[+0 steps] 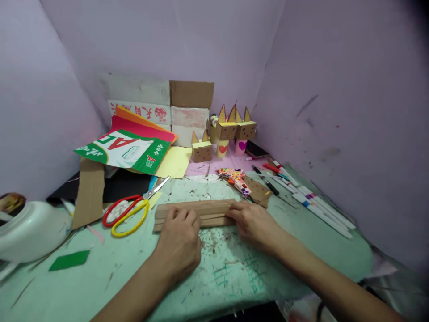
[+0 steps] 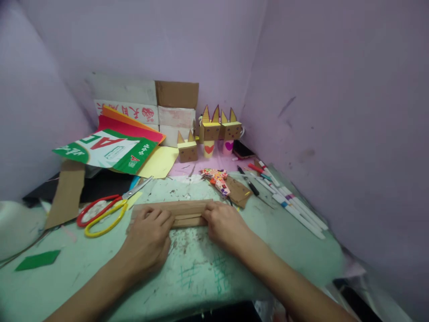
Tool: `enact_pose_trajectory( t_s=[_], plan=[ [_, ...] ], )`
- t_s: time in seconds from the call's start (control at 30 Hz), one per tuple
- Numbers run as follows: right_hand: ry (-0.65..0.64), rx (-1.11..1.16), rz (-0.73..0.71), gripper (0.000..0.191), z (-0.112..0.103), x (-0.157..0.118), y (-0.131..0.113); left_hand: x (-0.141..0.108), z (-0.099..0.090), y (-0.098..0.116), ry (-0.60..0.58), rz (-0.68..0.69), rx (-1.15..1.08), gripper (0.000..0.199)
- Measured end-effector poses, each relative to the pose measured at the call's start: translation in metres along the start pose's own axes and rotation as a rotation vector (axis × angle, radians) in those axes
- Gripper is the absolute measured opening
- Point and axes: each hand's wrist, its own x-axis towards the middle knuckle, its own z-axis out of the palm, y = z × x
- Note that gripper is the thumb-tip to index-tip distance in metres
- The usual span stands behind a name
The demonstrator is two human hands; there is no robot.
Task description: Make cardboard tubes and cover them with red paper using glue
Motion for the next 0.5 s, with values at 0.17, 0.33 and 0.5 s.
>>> enact_pose_trajectory(
  t_s=[0.17, 0.33, 0.5],
  plan=[
    [-0.025, -0.027, 0.015, 0.029, -0.002, 0.0, -0.007, -0.004, 0.004, 0.009, 0.022, 0.006, -0.041, 0.027],
    [0.024, -0.054, 0.055, 0.032, -0.012, 0.003, -0.008, -0.008, -0.003, -0.001, 0.107, -0.002, -0.129, 0.024],
    [0.264, 0.125, 0.03, 0.027, -0.028, 0.01, -0.009, -0.018, -0.028, -0.041, 0.517, -0.147, -0.392, 0.029]
  ],
)
